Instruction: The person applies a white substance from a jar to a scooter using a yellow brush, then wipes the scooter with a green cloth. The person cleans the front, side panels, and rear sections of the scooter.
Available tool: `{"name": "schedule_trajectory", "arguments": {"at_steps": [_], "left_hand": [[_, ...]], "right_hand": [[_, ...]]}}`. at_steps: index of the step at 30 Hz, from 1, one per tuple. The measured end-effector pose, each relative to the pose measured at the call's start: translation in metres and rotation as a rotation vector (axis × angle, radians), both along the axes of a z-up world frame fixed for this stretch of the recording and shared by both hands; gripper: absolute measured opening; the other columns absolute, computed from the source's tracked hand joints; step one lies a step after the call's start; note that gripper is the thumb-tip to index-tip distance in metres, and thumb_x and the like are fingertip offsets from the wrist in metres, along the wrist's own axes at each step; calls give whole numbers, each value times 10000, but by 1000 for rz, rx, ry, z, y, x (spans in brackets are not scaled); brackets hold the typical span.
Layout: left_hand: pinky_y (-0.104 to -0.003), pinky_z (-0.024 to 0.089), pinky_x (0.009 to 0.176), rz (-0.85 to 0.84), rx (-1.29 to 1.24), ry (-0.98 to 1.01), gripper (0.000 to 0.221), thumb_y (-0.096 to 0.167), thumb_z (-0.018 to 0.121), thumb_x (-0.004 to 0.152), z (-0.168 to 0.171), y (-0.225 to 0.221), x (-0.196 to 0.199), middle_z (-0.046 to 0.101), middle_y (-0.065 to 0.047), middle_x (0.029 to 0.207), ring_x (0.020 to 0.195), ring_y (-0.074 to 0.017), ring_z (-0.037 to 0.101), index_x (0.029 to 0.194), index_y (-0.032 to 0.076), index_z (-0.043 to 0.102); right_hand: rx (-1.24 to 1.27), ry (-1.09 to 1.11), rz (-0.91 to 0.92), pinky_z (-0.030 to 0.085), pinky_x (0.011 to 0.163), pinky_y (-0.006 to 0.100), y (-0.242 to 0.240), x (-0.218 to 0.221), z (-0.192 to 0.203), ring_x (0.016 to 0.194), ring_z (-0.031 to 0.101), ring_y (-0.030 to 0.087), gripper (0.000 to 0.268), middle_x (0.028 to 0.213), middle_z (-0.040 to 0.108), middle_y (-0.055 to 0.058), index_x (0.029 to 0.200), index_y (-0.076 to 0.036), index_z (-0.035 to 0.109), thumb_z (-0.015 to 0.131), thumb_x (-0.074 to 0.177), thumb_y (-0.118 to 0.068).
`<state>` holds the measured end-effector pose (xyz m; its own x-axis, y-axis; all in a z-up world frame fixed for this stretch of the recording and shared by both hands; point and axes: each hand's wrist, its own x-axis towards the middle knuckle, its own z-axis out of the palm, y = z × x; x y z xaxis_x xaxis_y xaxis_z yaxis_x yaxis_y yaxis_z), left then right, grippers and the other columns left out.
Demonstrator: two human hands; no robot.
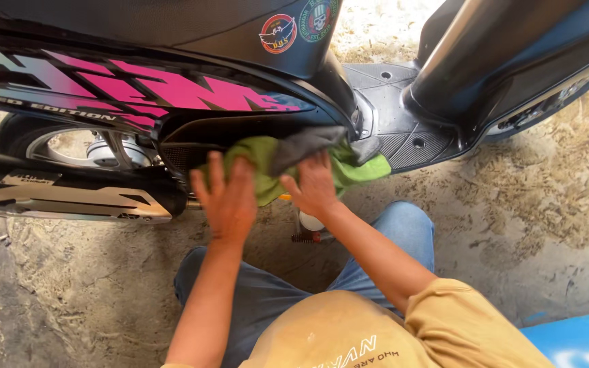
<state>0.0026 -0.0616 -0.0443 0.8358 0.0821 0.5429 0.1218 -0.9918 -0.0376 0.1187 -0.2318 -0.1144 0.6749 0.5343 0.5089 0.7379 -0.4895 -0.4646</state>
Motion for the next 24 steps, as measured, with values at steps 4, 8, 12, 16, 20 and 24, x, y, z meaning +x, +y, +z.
{"name": "schedule_trajectory", "arguments": {"at_steps": [4, 8, 12, 16, 20, 24], "left_hand": [[-768, 63, 1193, 354, -82, 20, 388, 207, 583, 1076, 19, 25, 0, 490, -137, 1595, 1566, -522, 185, 1385, -23, 632], [-768, 11, 1147, 443, -23, 92, 563, 324, 516, 1063, 28, -8, 25, 389, -224, 1654, 1543, -530, 86, 1457, -75, 558], [-705, -8, 1213, 442, -52, 222, 822, 543, 516, 1042, 26, -39, 52, 360, -311, 1618, 1569, -483, 59, 1421, -186, 544], [-704, -40, 1208, 621, -419, 341, 597, 401, 501, 1040, 36, -31, 80, 290, -482, 1549, 1532, -598, -15, 1119, -166, 670], [-781, -72, 1198, 560, -517, -24, 484, 249, 511, 1008, 56, 9, 91, 380, -430, 1514, 1521, -614, 16, 1178, -180, 656], [-800, -29, 1173, 385, -457, -278, 661, 240, 515, 1029, 62, 47, 78, 212, -452, 1546, 1482, -595, 58, 1379, -319, 473]], "right_hand": [[-140, 58, 148, 173, 1195, 678, 45, 31, 21, 1331, 441, 474, 579, 1360, 570, 222, 1327, -48, 554, 592, 975, -506], [-15, -11, -21, 170, 1204, 649, 29, 70, 29, 1399, 424, 448, 571, 1433, 547, 240, 1376, -43, 557, 628, 961, -427], [118, -90, -192, 175, 1273, 601, 12, 73, 33, 1471, 390, 446, 699, 1487, 519, 284, 1470, 86, 510, 640, 880, -267], [-235, -154, 155, 237, 1220, 592, 64, 102, 71, 1341, 467, 398, 376, 1262, 608, 185, 1142, -50, 645, 674, 908, -342], [-154, -386, 373, 311, 1133, 580, 97, 122, 106, 1218, 550, 374, 441, 1155, 643, 142, 1176, -36, 656, 645, 904, -383], [-32, -311, 402, 366, 1113, 522, 58, 116, 95, 1162, 604, 328, 424, 1214, 662, 115, 1253, -85, 654, 646, 986, -415]]}}
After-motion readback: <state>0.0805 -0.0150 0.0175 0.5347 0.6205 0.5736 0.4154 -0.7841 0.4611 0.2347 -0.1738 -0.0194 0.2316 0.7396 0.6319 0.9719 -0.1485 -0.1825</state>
